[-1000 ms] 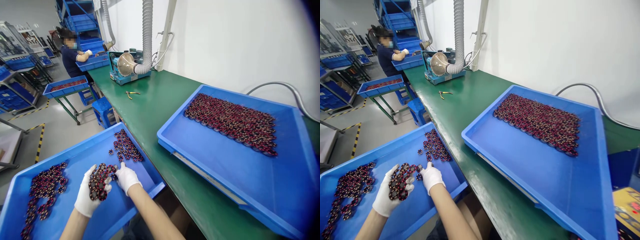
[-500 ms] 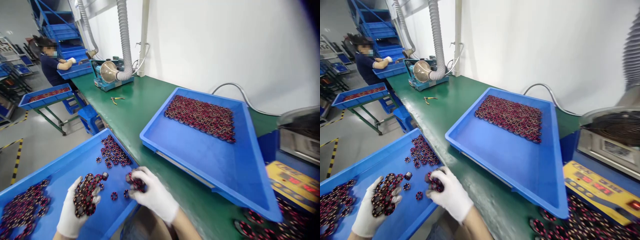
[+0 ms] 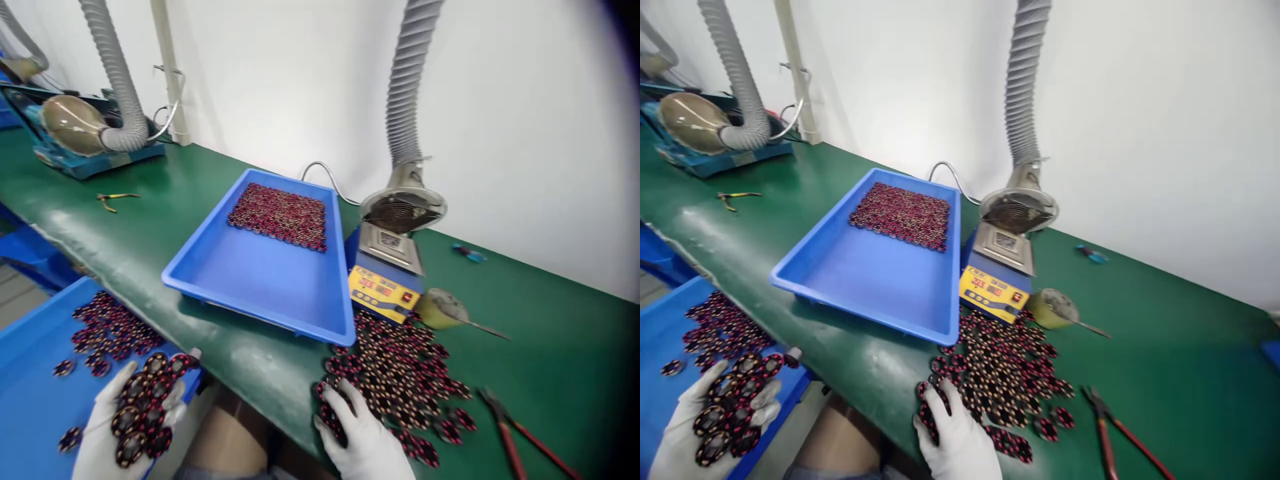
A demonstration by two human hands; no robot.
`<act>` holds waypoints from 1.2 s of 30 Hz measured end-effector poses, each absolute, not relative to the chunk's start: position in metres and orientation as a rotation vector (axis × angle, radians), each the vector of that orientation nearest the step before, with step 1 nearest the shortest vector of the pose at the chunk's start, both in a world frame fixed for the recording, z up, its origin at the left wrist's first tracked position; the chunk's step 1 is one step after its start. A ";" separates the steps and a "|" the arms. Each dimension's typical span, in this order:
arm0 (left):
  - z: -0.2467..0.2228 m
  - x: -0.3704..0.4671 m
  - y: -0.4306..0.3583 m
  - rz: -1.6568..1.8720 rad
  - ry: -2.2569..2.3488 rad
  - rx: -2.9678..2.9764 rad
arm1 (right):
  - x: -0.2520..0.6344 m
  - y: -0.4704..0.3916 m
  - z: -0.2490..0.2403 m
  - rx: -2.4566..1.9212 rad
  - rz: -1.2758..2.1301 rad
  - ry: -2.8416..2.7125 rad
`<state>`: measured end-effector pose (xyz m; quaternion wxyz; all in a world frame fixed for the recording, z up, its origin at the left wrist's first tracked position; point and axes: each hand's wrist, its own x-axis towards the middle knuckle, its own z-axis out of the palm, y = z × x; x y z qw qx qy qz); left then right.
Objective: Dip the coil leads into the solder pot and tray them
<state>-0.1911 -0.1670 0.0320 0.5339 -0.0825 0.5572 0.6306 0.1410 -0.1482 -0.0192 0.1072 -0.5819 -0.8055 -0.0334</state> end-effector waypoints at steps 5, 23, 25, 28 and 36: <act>0.047 -0.106 -0.128 1.248 1.043 -0.144 | 0.160 -0.147 -0.006 -1.671 -0.242 -2.295; 0.034 0.039 -0.111 0.668 0.805 0.047 | 0.255 -0.132 0.018 -1.988 0.073 -2.070; 0.030 0.044 -0.110 0.656 0.803 0.056 | 0.253 -0.131 0.021 -2.029 0.126 -1.954; 0.026 0.049 -0.109 0.636 0.813 0.064 | 0.247 -0.137 0.025 -1.940 0.230 -1.676; 0.033 0.050 -0.106 0.611 0.839 0.049 | 0.196 -0.159 0.021 -1.560 1.326 -0.972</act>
